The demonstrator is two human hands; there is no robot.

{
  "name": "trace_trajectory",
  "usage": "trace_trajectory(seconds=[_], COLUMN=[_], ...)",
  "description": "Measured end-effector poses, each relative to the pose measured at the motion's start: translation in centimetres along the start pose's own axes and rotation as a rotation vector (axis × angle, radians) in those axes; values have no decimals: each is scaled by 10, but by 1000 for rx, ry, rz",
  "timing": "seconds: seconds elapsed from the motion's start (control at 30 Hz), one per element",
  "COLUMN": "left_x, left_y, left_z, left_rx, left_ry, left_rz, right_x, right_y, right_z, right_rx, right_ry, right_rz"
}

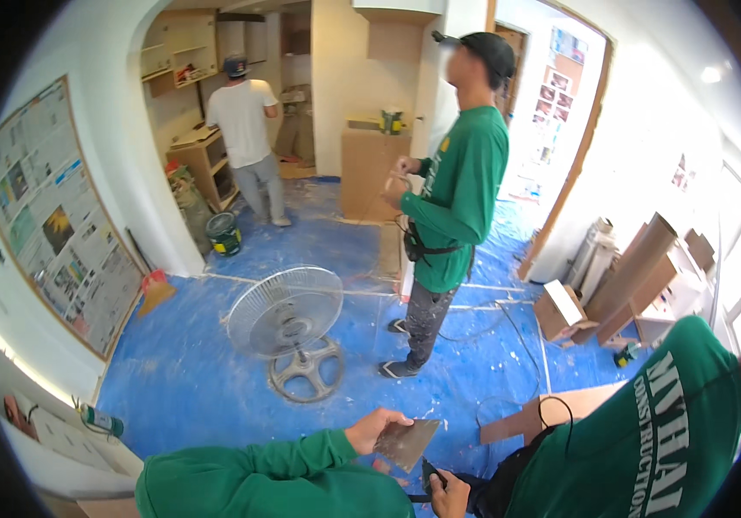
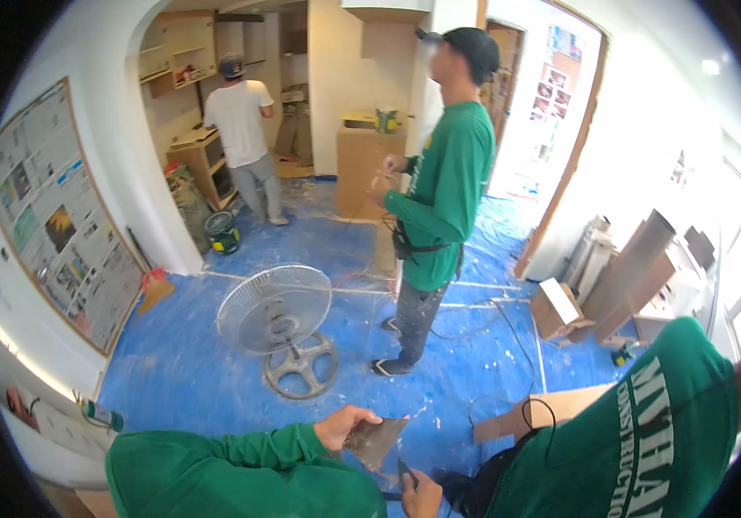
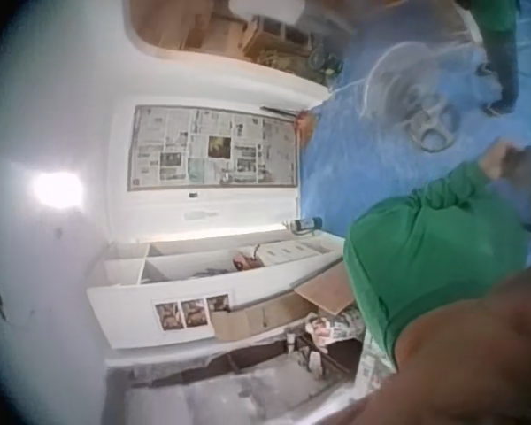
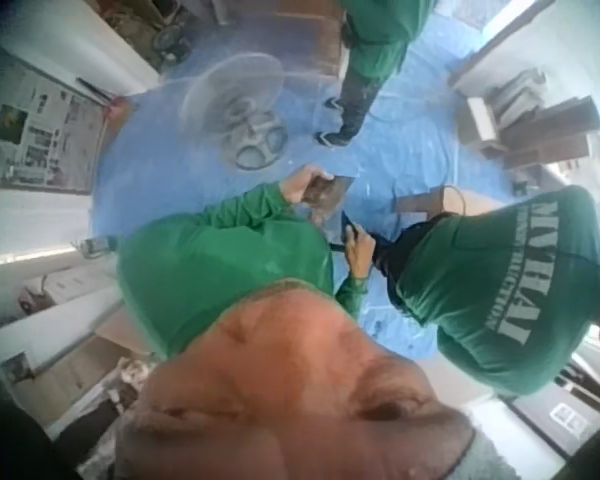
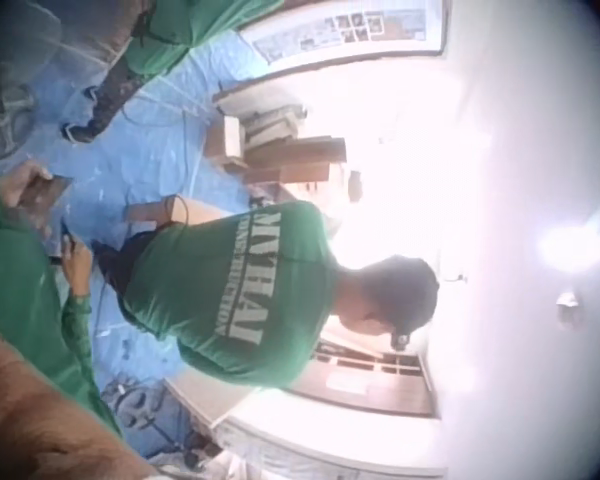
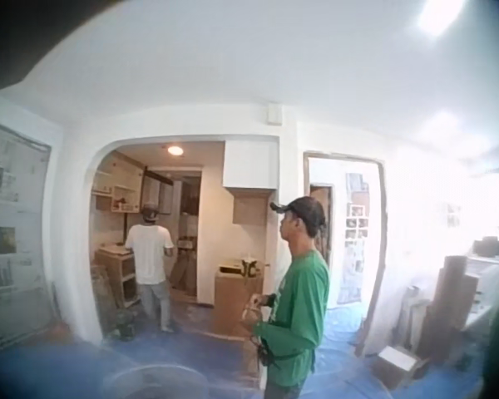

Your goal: The person sands a wall and door frame using sandpaper. They move around the room, sanding different sections of the wall and the wooden frame. Other workers are present in the background.

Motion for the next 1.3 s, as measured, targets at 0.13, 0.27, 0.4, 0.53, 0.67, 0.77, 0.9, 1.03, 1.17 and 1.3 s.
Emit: trace_trajectory(seconds=[0.13, 0.27, 0.4, 0.53, 0.67, 0.77, 0.9, 1.03, 1.17, 1.3], left_x=[2, 4, 9, 10, 12, 14, 18, 16, 13, 10], left_y=[14, 9, 1, 2, -1, -1, 0, -4, 0, 12], left_z=[24, 45, 56, 57, 56, 55, 57, 55, 40, 24], left_rx=[130, 116, 44, 36, -48, 31, 216, 211, 155, 135], left_ry=[-78, -154, -193, -202, -241, -253, -262, -246, -252, -226], left_rz=[59, 125, 156, 153, 143, 122, 34, -27, -44, -60], right_x=[-2, -4, -14, -26, -40, -46, -45, -32, -23, -16], right_y=[-6, -14, -29, -36, -31, -25, -19, -22, -25, -30], right_z=[-16, -32, -44, -47, -42, -39, -37, -35, -33, -34], right_rx=[-56, -53, -101, -176, -194, -154, -85, -115, -61, -38], right_ry=[110, 212, 267, 252, 276, 301, 311, 247, 241, 268], right_rz=[42, 60, 24, 61, -7, -21, -86, -70, -12, 56])
Point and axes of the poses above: each hand's wrist, its own z-axis away from the middle knuckle, its own y-axis out of the back of the hand, x = y × z, the point moved 7 cm from there along -z, towards the middle knuckle, and after that the axes turned 11 degrees about z, right-handed, at the moved point
